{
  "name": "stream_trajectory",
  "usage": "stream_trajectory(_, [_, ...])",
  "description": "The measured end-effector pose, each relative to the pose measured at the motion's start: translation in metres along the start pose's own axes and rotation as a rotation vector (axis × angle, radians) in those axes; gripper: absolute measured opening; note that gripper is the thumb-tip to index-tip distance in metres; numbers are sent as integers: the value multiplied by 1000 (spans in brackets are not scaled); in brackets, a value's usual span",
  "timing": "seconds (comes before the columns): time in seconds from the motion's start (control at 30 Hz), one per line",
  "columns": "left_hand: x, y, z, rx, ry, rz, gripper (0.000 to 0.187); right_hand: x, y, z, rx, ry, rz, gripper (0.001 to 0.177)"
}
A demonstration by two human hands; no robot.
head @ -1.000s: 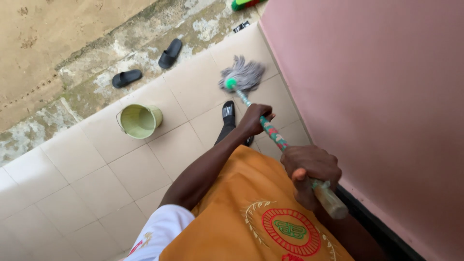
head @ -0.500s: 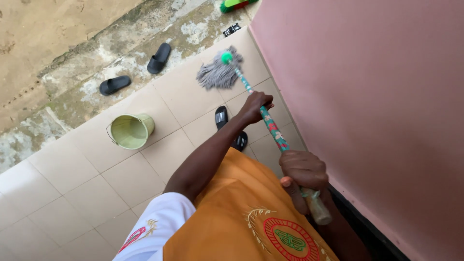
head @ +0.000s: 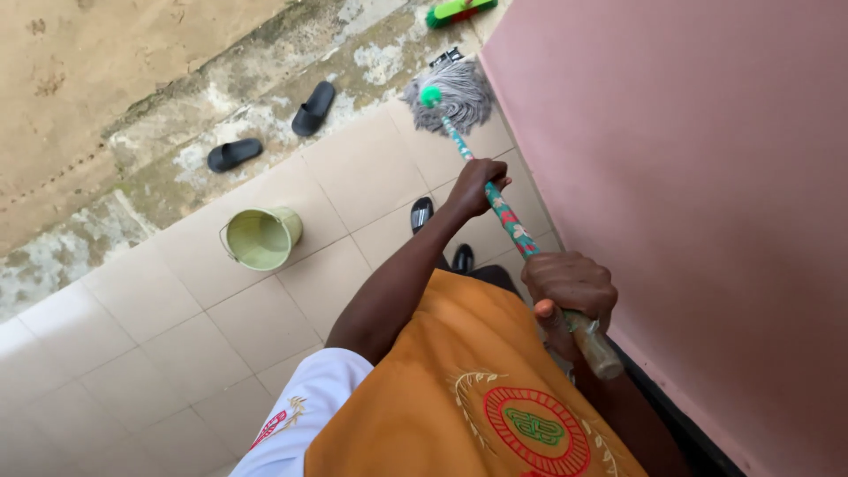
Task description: The person wrings a mop head into a bucket of water by hand and then uses the mop to clean a tiled hallway floor.
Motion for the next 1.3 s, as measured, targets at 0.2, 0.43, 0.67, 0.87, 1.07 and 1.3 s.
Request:
stream_trajectory(0.2, [53,-29,16,-65,74,232,27,9,17,8,-134,-104,-84,60])
stream_trajectory(0.43, [85,-41,-1,-52,92,410,28,27,30,29,-141,-299,-147,52])
stream_trajectory(0.67, [54,15,-65,-93,205,141,27,74,-9,54,40,-454,-25,41])
stream_trajectory(0.87, [30,71,-141,13,48,-8,27,113,-27,78,185,-378,-52,42])
stream_trajectory(1.07, [45,128,-146,83,-67,8,27,102,-64,103,195,-267,-45,45])
stream_trajectory(1.3, [67,153,-117,144,58,65,32,91,-119,110,-4,-121,-98,55])
Point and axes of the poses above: each hand's wrist, its own x-axis away from the middle knuckle, its own z-axis out of the back of the hand, y = z × x, the point moved 8 cm from there along -x, towards the middle knuckle, and after that the axes turned 7 degrees about -x, right-handed, at the moved point
